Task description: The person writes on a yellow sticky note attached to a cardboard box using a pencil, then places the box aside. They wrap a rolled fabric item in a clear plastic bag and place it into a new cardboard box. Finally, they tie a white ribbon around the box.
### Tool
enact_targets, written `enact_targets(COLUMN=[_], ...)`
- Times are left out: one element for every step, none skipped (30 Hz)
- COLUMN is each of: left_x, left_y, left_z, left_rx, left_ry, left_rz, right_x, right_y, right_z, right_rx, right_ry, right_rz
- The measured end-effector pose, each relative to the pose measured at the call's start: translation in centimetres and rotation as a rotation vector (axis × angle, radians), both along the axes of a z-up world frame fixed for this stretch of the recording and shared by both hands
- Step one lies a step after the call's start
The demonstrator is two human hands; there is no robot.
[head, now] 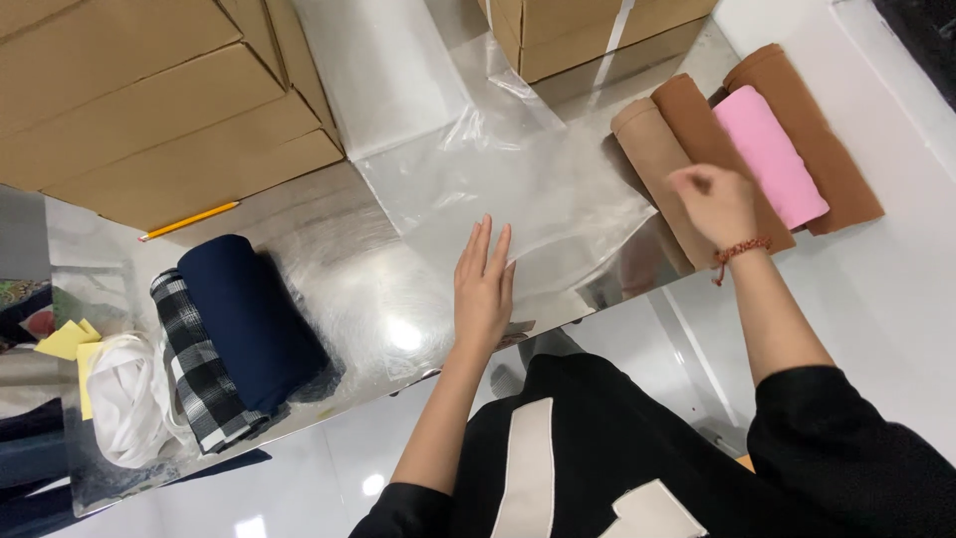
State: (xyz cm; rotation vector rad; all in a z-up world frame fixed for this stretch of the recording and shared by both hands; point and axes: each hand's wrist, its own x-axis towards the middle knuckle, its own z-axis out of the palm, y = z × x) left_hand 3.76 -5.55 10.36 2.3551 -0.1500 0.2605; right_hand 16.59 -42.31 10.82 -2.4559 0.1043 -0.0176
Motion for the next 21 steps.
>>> enact_targets(left_x=[0.0, -0.1, -0.1, -0.2, -0.4, -0.4, -0.5, -0.6, -0.8, -1.0, -1.0, -1.0, -0.9, -0.8, -0.7, -0.8, -1.0, -1.1, -1.2, -1.2, -1.2], left_y=[-0.1, -0.2, -0.1, 0.1, 0.2, 0.3, 0.4, 0.6, 0.9, 1.4, 1.8, 2.2, 2.6, 2.9, 3.2, 3.2, 3.2, 3.2, 3.2, 3.3, 3.3], left_z=[-0.1, -0.2, -0.2, 0.2, 0.7, 1.2, 1.0, 0.8, 0.6, 0.7, 0.8, 0.8, -0.3, -1.4, -2.6, -2.1, -1.7, -1.2, -0.7, -0.3, 0.2], left_rx=[-0.002, 0.001, 0.007, 0.009, -0.009, -0.027, -0.026, -0.092, -0.155, -0.152, -0.158, -0.165, -0.163, -0.183, -0.203, -0.200, -0.219, -0.238, -0.237, -0.213, -0.190], left_ry=[0.001, 0.003, 0.005, 0.004, -0.069, -0.142, -0.142, -0.131, -0.120, -0.119, -0.134, -0.149, -0.148, -0.177, -0.205, -0.204, -0.203, -0.203, -0.201, -0.204, -0.208], left_rz=[0.002, 0.010, 0.019, 0.022, 0.040, 0.058, 0.062, 0.069, 0.079, 0.086, 0.088, 0.091, 0.096, 0.084, 0.072, 0.077, 0.066, 0.055, 0.056, 0.055, 0.058], right_x=[1.7, 3.4, 5.2, 5.0, 4.8, 4.7, 4.1, 3.5, 2.9, 2.0, 1.3, 0.5, 0.1, -0.4, -0.9, -1.3, -1.7, -2.2, -2.8, -3.5, -4.0], right_y=[-1.7, -3.5, -5.0, -4.0, -3.2, -2.4, -1.4, -0.4, 0.8, 1.8, 2.7, 3.6, 3.7, 3.8, 3.9, 3.8, 3.8, 3.9, 3.9, 3.9, 4.0], right_z=[-2.7, -5.5, -8.3, -8.3, -8.3, -8.3, -7.1, -5.8, -4.7, -4.1, -3.5, -2.9, -3.5, -4.1, -4.7, -4.4, -4.2, -3.9, -3.1, -2.3, -1.5], right_rx=[-0.002, -0.101, -0.196, -0.195, -0.241, -0.287, -0.286, -0.296, -0.303, -0.301, -0.250, -0.200, -0.199, -0.189, -0.179, -0.178, -0.162, -0.145, -0.145, 0.016, 0.175], right_ry=[0.001, -0.056, -0.115, -0.116, -0.034, 0.048, 0.047, 0.106, 0.165, 0.166, 0.230, 0.294, 0.294, 0.302, 0.310, 0.311, 0.350, 0.388, 0.390, 0.355, 0.318], right_rz=[0.002, -0.040, -0.081, -0.077, -0.065, -0.053, -0.049, -0.054, -0.056, -0.049, -0.095, -0.141, -0.136, -0.133, -0.130, -0.124, -0.105, -0.085, -0.084, -0.095, -0.103])
